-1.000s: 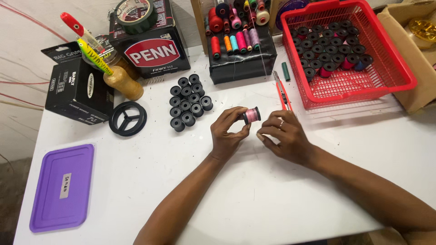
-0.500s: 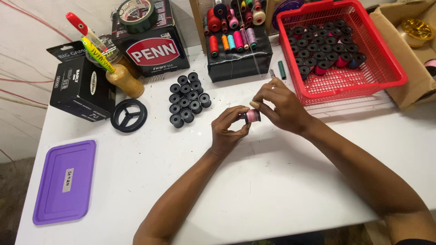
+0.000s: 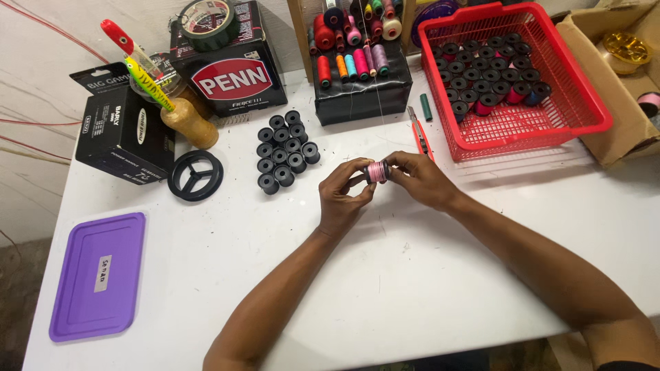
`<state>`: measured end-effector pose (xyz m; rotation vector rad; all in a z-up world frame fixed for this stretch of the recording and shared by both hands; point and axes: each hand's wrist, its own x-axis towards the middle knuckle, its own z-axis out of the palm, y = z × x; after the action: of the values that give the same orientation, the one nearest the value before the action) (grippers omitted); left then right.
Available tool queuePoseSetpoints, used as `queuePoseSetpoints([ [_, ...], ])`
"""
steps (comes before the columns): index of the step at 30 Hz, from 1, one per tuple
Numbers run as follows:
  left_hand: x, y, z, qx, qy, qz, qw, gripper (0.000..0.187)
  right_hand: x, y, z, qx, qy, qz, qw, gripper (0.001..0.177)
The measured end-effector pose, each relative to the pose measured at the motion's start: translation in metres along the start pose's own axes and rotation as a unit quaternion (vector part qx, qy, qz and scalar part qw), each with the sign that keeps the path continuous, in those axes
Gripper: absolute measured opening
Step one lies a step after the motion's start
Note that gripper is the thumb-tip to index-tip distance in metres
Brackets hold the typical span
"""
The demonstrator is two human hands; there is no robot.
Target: The person winds pink fishing line onto a small black spool by hand. They hold the spool in their left hand and wrap the line around it with their right hand, repeating the motion continuously.
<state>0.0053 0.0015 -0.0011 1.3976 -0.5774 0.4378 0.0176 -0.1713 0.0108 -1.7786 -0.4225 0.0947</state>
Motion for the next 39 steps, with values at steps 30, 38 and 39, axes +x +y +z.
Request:
queuePoseSetpoints([
  [30, 0.026, -0.015, -0.005, -0.014, -0.017, -0.067, 0.997, 0.034, 0.037, -0.054, -0.024, -0.353, 0.076, -0.204, 0.91, 0.002],
  [38, 0.026, -0.004, -0.002, -0.05, -0.006, -0.082, 0.995, 0.032, 0.05, -0.029, -0.024, -0.194, 0.06, -0.158, 0.966, 0.002],
  [39, 0.025, -0.003, -0.002, -0.068, -0.001, -0.094, 0.993, 0.032, 0.051, -0.022, -0.021, -0.171, 0.054, -0.156, 0.971, 0.004],
])
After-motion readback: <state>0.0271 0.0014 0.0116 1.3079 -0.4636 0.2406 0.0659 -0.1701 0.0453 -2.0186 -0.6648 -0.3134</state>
